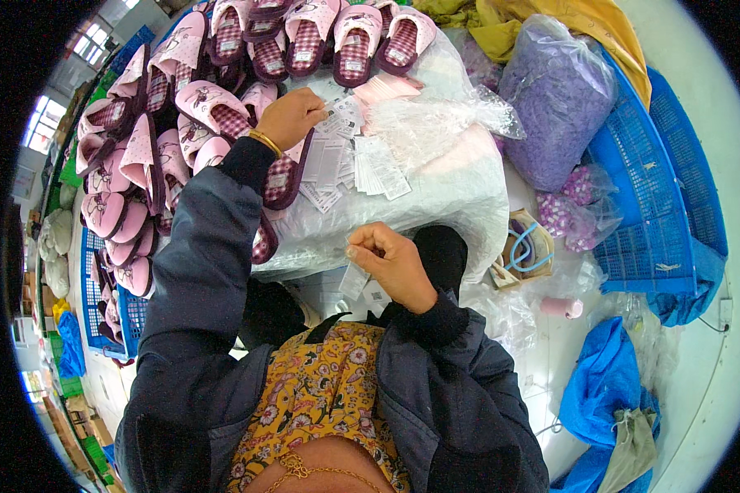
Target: The person attaches small white tags to pink and purple slippers. They pick up each slipper, affix a tag to the strap, and place the tagged slipper back on the pile. The process is repeated for multiple pairs.
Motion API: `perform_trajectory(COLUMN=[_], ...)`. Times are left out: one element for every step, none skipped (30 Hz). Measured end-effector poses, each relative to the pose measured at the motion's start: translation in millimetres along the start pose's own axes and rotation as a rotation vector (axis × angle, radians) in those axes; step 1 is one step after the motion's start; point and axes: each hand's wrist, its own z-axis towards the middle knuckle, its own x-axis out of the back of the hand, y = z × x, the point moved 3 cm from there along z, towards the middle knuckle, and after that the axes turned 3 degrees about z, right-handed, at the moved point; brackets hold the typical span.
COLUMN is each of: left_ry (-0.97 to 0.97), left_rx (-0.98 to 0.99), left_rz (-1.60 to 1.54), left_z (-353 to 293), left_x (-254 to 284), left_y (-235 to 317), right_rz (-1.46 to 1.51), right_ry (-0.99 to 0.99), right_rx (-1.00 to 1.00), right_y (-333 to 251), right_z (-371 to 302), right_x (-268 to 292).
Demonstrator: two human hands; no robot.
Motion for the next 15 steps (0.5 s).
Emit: perform_trajectory(left_ry=[0.009, 0.048, 0.085, 0.123, 0.132, 0.140, 0.148, 0.213, 0.160, 0.102, 0.042, 0.050, 0.015, 0.033, 0.051], left_rx=[0.012, -0.013, -0.037, -0.060, 0.006, 0.072, 0.138, 0.087, 0.180, 0.275, 0.369, 0.388, 0.382, 0.358, 0.330], left_rz=[0.026, 0.022, 0.020, 0.017, -0.014, -0.048, -0.082, -0.070, -0.212, -0.352, -0.493, -0.647, -0.668, -0.716, -0.768], left_z=[-3, -6, -9, -13, -17, -22, -27, -32, -36, -43, -51, -62, -72, -82, -89], left_x=[2, 6, 10, 14, 17, 22, 25, 24, 28, 33, 36, 37, 49, 42, 37], left_y=[2, 5, 8, 11, 13, 18, 19, 19, 24, 34, 44, 52, 67, 69, 74], right_rz=[-0.034, -0.067, -0.100, -0.123, -0.147, -0.170, -0.135, -0.100, -0.066, -0.057, -0.031, -0.002, 0.025, 0.028, 0.051], right_ry=[-0.006, -0.013, -0.021, -0.017, -0.014, -0.009, 0.013, 0.035, 0.062, 0.054, 0.081, 0.099, 0.123, 0.124, 0.131], right_rx=[0.007, 0.014, 0.021, 0.046, 0.070, 0.093, 0.097, 0.101, 0.105, 0.086, 0.102, 0.115, 0.124, 0.105, 0.112], right_y=[-2, -4, -5, -6, -6, -6, -8, -13, -19, -23, -30, -39, -46, -52, -55], right_z=[-1, -1, -1, -1, 2, 4, 5, 7, 9, 12, 16, 18, 20, 23, 26], right_x=[-1, -2, -3, -3, -2, -2, -3, -4, -5, -2, -4, -9, -11, -13, -14])
